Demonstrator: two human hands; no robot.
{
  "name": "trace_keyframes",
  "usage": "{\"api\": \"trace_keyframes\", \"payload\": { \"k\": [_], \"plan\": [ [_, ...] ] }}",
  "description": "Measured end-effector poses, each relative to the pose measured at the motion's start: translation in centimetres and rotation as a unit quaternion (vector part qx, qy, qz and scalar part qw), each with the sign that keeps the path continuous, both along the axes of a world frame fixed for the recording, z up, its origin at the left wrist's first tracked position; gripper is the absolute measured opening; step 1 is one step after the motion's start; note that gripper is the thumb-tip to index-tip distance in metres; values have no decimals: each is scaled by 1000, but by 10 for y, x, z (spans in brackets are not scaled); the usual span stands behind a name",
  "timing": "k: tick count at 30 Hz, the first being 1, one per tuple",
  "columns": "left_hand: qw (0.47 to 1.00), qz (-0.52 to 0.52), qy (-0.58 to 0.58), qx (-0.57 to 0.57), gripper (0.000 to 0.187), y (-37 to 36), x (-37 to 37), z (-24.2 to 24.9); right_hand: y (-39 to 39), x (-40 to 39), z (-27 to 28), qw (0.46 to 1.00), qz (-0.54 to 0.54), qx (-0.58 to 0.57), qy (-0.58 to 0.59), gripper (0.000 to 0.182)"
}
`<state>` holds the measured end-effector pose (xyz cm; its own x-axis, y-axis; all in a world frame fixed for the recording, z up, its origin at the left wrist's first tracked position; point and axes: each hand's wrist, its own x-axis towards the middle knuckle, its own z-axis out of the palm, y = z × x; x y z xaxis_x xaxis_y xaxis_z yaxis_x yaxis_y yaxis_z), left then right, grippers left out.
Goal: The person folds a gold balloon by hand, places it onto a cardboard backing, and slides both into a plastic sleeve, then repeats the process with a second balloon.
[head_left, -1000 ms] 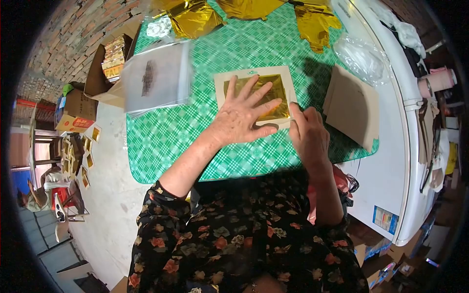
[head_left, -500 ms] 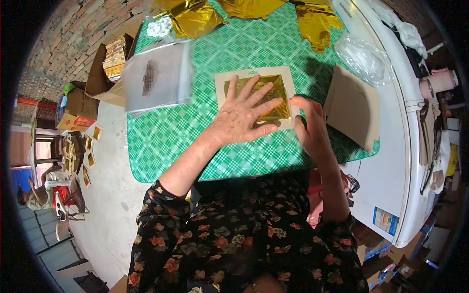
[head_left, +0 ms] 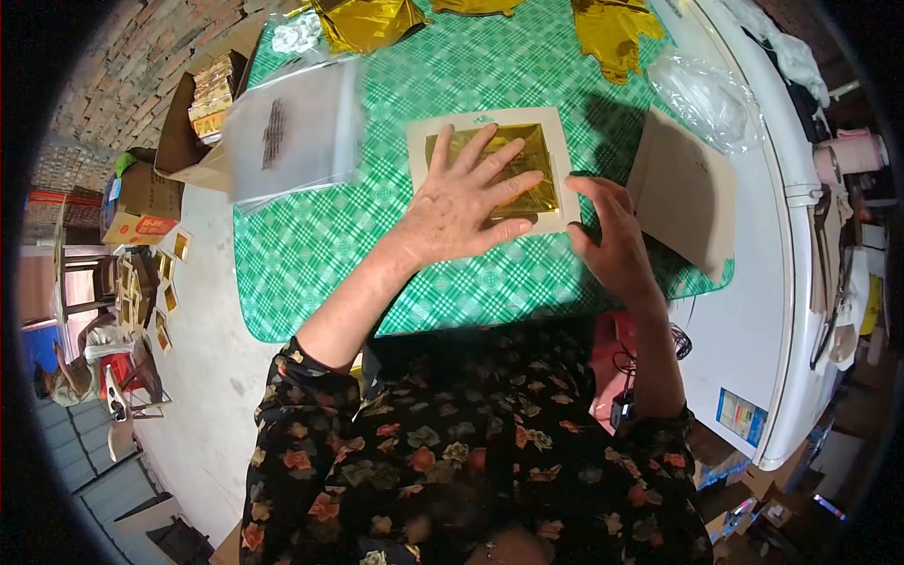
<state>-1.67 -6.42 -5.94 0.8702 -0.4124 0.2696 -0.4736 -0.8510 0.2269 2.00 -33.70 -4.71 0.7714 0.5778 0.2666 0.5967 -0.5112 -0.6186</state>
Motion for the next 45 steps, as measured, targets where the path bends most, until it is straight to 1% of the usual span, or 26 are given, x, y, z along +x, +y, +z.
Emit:
{"api": "trace_keyframes", "payload": {
  "k": [4,7,10,13,16,19,22,25,31,34,37,40,43,45],
  "plan": [
    [1000,-3,6,-6,63,0,0,1,9,2,-3,999,-9,-10,-42,60],
    [1000,-3,9,-7,63,0,0,3,14,5,-7,998,-9,5,-69,57],
    [1000,-4,9,-12,63,0,0,2,18,1,-12,991,-5,2,-132,55],
    [1000,-2,6,-6,63,0,0,0,22,-2,-18,983,-30,-12,-178,50],
    [1000,-1,-2,3,63,-1,0,0,24,-4,-17,982,-29,5,-187,47],
    [1000,3,-10,7,62,-1,1,-3,23,-5,-17,983,-27,15,-179,48],
    [1000,3,-13,8,61,-1,1,-3,25,-9,-16,978,-57,-6,-201,49],
    [1000,2,-6,5,58,0,1,-5,20,-9,-14,981,-22,-23,-190,47],
    [1000,8,-14,26,52,-1,3,-9,6,6,-16,984,41,47,-170,37],
    [999,8,-31,35,51,-1,3,-12,-2,-4,-11,986,41,18,-160,34],
    [999,2,-32,33,51,0,3,-12,-14,-24,-7,991,32,-10,-126,33],
    [999,3,-33,26,51,0,2,-12,-23,-42,-9,992,27,-34,-119,34],
    [999,-2,-37,35,51,2,1,-12,-9,-61,-3,975,-31,-78,-206,29],
    [999,-7,-33,30,51,3,0,-12,-17,-73,-16,977,-24,-73,-201,30]
  ]
}}
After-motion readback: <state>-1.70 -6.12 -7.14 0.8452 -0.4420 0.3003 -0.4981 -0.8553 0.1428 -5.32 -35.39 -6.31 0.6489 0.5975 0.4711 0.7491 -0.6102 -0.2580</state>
